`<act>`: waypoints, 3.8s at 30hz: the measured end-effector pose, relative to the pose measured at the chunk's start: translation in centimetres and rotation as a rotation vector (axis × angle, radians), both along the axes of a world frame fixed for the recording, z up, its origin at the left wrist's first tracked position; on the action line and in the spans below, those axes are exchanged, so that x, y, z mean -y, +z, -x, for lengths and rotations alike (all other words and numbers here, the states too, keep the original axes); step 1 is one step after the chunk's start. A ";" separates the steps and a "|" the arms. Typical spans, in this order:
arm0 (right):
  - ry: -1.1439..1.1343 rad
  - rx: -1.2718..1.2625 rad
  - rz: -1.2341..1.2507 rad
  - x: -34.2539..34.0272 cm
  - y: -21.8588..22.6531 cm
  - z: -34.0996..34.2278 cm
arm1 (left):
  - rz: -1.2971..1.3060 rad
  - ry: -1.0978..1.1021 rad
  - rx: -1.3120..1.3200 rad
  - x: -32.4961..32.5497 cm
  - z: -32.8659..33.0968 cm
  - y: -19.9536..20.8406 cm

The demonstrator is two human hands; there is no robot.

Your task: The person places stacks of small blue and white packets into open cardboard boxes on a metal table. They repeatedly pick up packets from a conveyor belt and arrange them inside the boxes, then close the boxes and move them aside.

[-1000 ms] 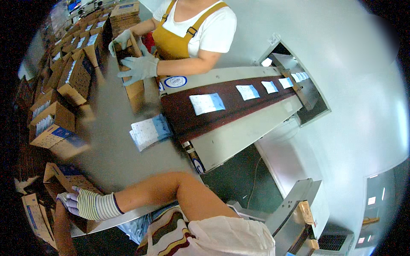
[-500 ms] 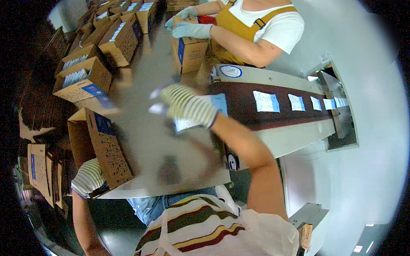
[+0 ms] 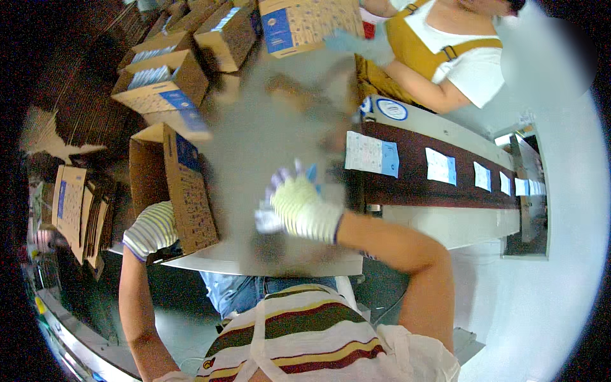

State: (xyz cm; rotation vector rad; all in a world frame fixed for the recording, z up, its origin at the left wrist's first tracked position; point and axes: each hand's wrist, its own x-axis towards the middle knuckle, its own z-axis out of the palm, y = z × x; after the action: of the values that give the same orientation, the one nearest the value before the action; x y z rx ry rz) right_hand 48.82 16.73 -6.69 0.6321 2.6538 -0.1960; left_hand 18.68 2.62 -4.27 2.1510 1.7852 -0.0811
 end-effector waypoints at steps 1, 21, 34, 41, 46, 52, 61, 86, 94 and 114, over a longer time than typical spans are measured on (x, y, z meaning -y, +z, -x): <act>0.017 -0.037 -0.021 2.6 -1.0 -0.1 | -0.021 -0.010 0.027 0.4 0.5 -0.6; -0.337 -1.440 1.287 2.2 7.2 10.6 | 0.108 -0.065 -0.122 -0.1 -1.7 0.9; 0.109 -0.740 0.005 -0.9 1.6 17.0 | -0.157 0.022 0.113 0.2 -4.2 7.8; 0.065 -0.366 0.089 2.1 8.1 17.9 | -0.161 0.308 0.012 -9.1 2.7 6.5; -0.002 -1.161 0.198 0.8 6.8 8.8 | 0.142 0.113 0.159 -10.4 5.9 -1.8; -0.374 -0.913 0.097 -5.3 3.3 -1.3 | 0.244 0.174 0.306 -7.9 11.4 -14.9; -0.518 -0.536 -0.171 -16.2 2.2 -17.2 | 0.337 -0.219 -0.232 -6.6 5.9 -6.6; -0.178 0.064 -0.079 -2.2 0.6 -2.9 | -0.045 -0.182 0.169 -2.9 1.1 -2.8; -0.348 -0.799 0.784 -0.1 0.4 1.8 | 0.162 -0.016 0.127 -5.0 -0.6 -3.1; 0.159 -0.714 0.065 0.0 5.5 15.5 | 0.066 0.017 -0.011 -0.7 -5.2 -1.2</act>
State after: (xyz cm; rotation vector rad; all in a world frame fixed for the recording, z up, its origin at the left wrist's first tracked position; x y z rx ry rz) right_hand 33.29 16.69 -1.21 0.3657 3.3394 -0.5456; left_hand 23.83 3.28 -5.49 2.0934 1.7813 -0.1463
